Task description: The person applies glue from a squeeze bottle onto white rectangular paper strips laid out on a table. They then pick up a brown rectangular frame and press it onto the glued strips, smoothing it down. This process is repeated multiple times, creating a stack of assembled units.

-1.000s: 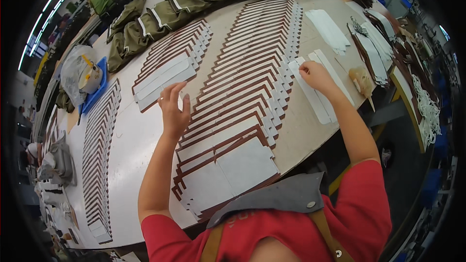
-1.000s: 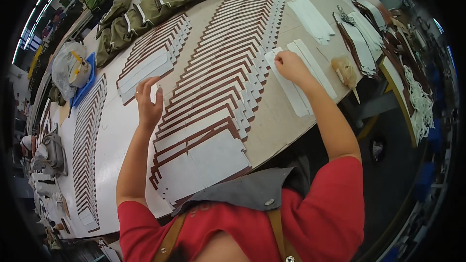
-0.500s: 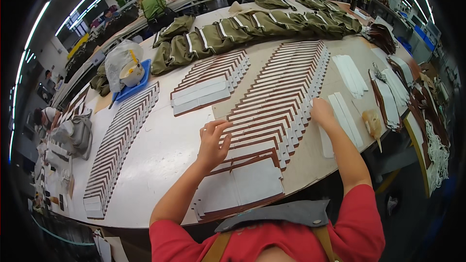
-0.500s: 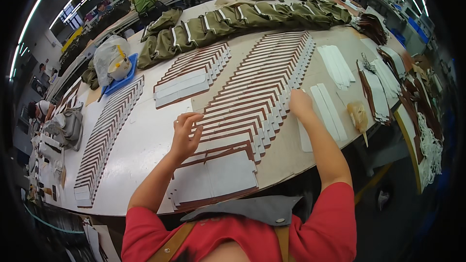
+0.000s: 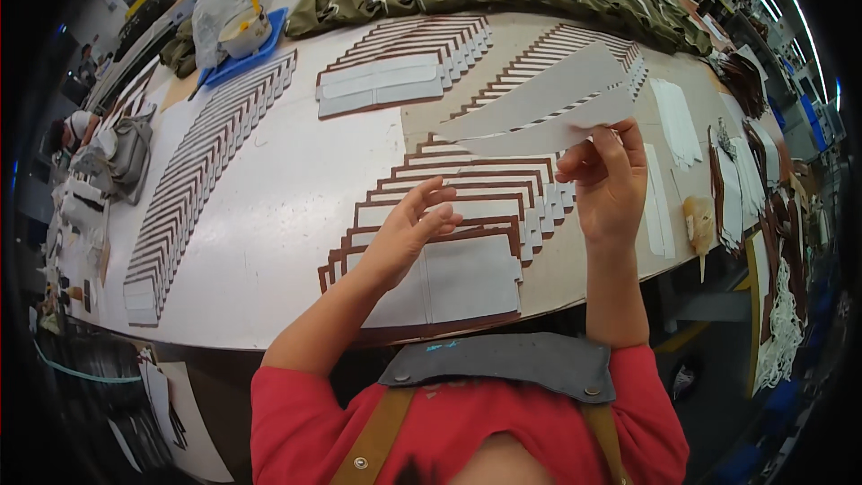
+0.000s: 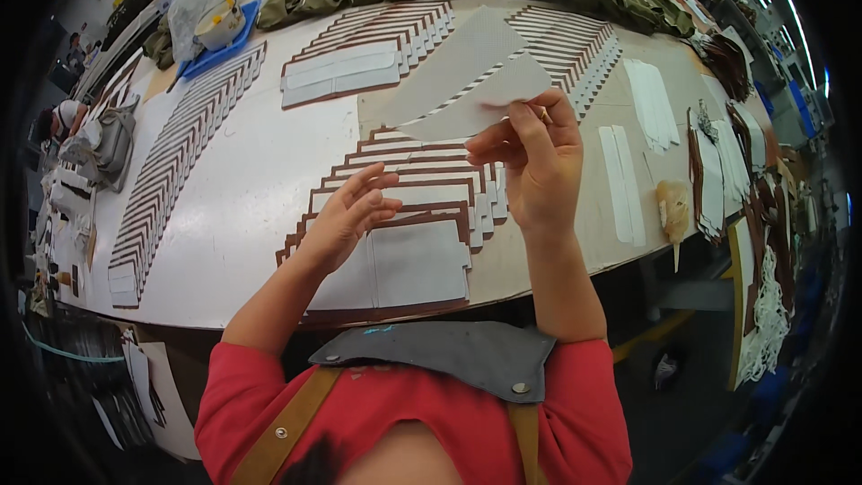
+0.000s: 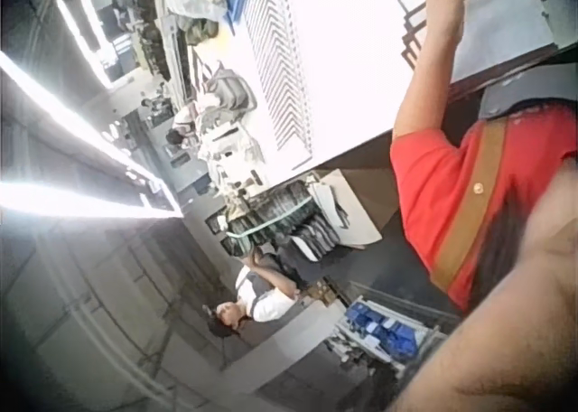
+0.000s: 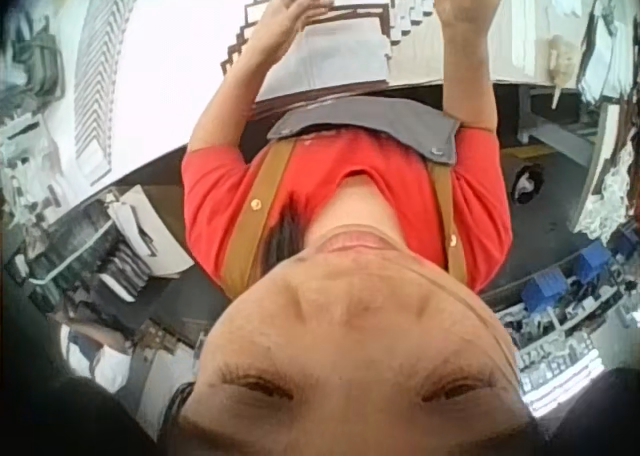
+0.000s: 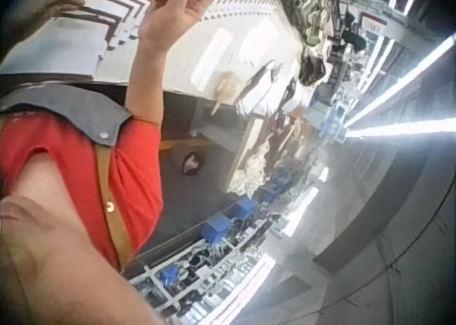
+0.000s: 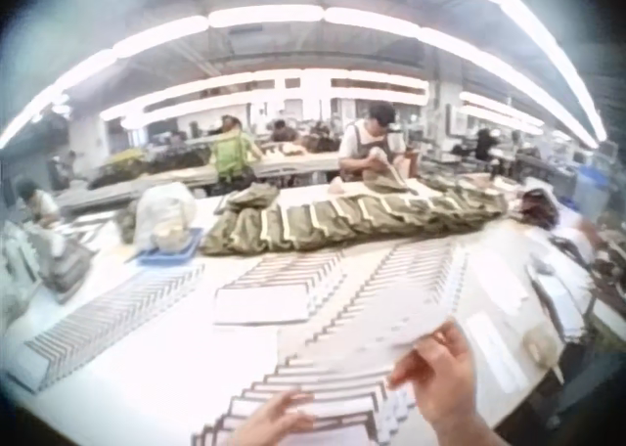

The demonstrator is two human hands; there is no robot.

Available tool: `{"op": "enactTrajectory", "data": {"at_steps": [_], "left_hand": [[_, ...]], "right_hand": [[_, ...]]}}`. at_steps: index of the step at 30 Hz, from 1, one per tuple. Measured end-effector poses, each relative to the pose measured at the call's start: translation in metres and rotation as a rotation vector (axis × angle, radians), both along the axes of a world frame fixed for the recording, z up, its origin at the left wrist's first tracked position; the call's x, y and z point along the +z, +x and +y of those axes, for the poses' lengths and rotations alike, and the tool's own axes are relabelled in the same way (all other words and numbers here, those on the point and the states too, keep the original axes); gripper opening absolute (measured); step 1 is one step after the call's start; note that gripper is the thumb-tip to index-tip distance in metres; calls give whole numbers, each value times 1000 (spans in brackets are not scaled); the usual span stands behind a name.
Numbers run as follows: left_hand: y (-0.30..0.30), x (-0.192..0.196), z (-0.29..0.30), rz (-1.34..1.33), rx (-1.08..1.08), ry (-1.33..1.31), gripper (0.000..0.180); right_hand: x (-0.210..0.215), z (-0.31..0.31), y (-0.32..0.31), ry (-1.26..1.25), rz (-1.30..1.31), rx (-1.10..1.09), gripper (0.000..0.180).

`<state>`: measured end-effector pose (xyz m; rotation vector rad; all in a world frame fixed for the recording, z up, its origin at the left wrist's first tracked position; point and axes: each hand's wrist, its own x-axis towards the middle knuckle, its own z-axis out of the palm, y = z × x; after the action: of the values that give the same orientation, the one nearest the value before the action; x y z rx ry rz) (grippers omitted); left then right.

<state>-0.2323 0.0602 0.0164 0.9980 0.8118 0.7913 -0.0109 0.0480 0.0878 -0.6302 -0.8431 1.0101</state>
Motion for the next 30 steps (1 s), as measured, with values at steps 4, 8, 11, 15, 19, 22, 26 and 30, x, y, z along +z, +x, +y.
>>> {"op": "enactTrajectory", "data": {"at_steps": [4,8,11,15,19,22,26,30], "left_hand": [[-14,-4,-6,-180,96,-180,51],[-31,-14,-20,-238,300,-205,29],[-42,-14,-27,-216,417,-95,17],[-61,-17,-39,-42,482,150,14],[-71,-18,-56,67,571,190,16],[-85,-29,-75,139,592,176,29],[-89,-43,-101,254,563,164,28],[-96,-53,-110,634,393,317,24]], "right_hand": [[-24,-2,-19,-70,236,148,5],[-38,-10,-35,-210,333,204,9],[-47,-14,-41,-203,270,140,15],[-64,-23,-36,-269,-39,42,28],[-81,-48,-36,-417,-279,-3,40],[-91,-69,-39,-534,-343,-3,42],[-114,-96,-33,-569,-534,13,47],[-132,-108,-29,-507,-647,32,51]]}}
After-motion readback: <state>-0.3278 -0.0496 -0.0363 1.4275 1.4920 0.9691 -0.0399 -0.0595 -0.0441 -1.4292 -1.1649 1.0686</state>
